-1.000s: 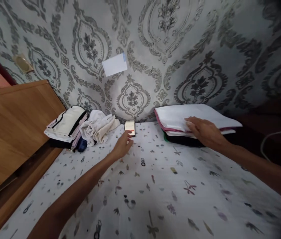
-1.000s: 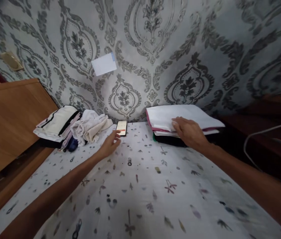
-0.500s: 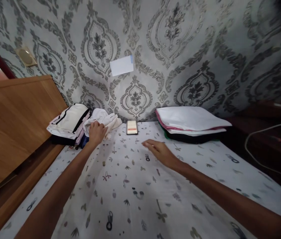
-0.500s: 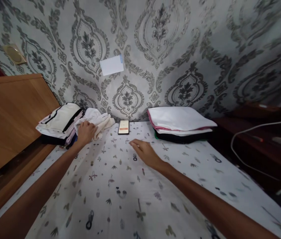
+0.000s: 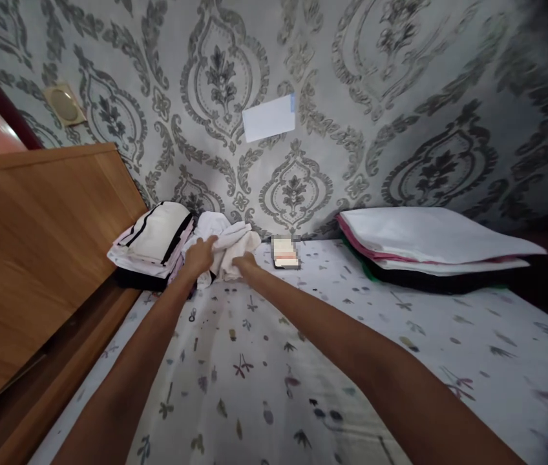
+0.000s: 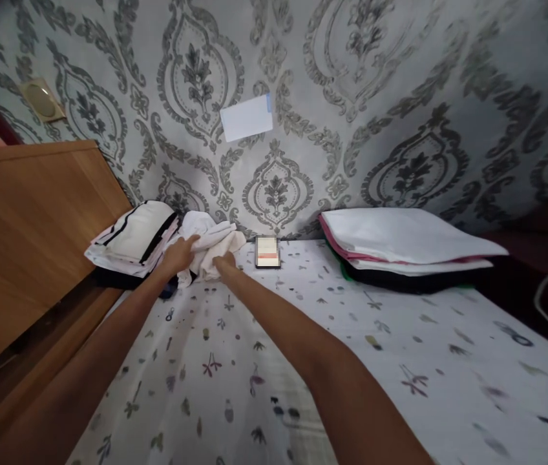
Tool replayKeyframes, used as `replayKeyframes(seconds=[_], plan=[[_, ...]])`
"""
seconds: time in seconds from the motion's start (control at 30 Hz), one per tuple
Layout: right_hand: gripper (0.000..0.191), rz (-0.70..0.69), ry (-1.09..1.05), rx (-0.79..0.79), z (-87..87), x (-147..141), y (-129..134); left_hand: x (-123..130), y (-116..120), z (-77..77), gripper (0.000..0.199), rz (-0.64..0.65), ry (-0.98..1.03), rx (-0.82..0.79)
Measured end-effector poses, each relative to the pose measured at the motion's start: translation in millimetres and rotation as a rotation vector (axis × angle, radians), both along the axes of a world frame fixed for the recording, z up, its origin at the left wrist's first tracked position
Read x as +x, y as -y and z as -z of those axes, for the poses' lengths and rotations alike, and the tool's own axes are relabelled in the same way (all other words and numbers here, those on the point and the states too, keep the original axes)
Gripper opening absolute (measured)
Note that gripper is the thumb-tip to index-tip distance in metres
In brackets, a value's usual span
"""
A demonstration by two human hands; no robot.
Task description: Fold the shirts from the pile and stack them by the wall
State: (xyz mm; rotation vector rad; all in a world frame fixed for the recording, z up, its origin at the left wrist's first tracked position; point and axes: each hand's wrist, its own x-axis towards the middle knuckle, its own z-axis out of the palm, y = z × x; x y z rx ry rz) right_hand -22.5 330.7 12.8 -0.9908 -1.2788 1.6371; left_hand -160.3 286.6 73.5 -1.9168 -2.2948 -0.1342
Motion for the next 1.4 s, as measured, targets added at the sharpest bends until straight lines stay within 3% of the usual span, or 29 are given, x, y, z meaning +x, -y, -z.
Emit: replayKeyframes(seconds=[0.07, 0.13, 0.27, 0.4, 0.53, 0.6, 0.7, 0.83, 0.93, 1.0, 1.07, 1.17, 1.2, 1.27, 1.33, 1.4], plan=[[0.02, 0.016, -0.004, -0.051, -3.5, 2.8, -0.6, -15.6, -4.9, -4.3, 0.061, -0.039, 0.039, 0.022], [0.03, -0.017, -0.034, -0.096, -11.2, 12.0, 5.8, -30.2, -8.9, -11.2, 0.059, -0.072, 0.07, 0.036], [0.042, -0.183, -0.103, -0.152, -31.0, 50.5, 44.0, -41.2, -9.7, -21.4, 0.052, -0.106, 0.091, 0.015], [0.044, -0.555, -0.178, -0.237, -38.0, 112.3, 104.5, -20.3, -4.2, -16.4, 0.05, -0.1, 0.03, 0.037], [0.046, -0.716, -0.091, -0.344, -30.0, 177.4, 160.9, 7.9, 1.9, 5.9, 0.068, 0.095, -0.03, -0.006], [0.046, -0.688, -0.078, -0.419, -24.3, 202.5, 183.1, 16.1, 4.9, 21.1, 0.072, 0.198, -0.027, -0.108], [0.046, -0.576, -0.121, -0.474, -17.5, 226.2, 208.8, 20.5, 9.6, 37.1, 0.067, 0.242, -0.023, -0.179], [0.045, -0.317, -0.086, -0.463, -12.2, 244.4, 229.6, 25.2, 23.7, 35.4, 0.07, 0.237, -0.014, -0.243], [0.046, -0.084, 0.032, -0.452, -9.9, 262.3, 236.5, 38.2, 53.2, 32.3, 0.062, 0.296, 0.013, -0.098], [0.047, 0.05, 0.169, -0.444, -9.4, 277.1, 241.1, 50.2, 84.3, 33.8, 0.054, 0.425, 0.129, 0.011], [0.047, 0.202, 0.39, -0.324, -10.3, 289.7, 250.2, 61.3, 120.6, 37.1, 0.047, 0.552, 0.333, -0.015], [0.044, 0.365, 0.743, 0.188, -12.0, 292.5, 275.4, 72.9, 170.8, 42.7, 0.041, 0.577, 0.61, -0.193], [0.043, 0.336, 0.805, 0.376, -11.3, 287.5, 285.6, 75.7, 183.7, 44.2, 0.039, 0.553, 0.665, -0.236], [0.044, 0.147, 0.847, 0.622, -6.7, 270.1, 304.5, 80.5, 202.7, 46.3, 0.036, 0.516, 0.745, -0.28], [0.044, -0.066, 0.833, 0.702, 1.6, 248.3, 316.5, 84.4, 213.4, 47.7, 0.035, 0.511, 0.816, -0.294], [0.037, -0.142, 0.819, 0.73, 9.1, 230.5, 318.9, 86.7, 218.1, 49.1, 0.034, 0.522, 0.88, -0.29]])
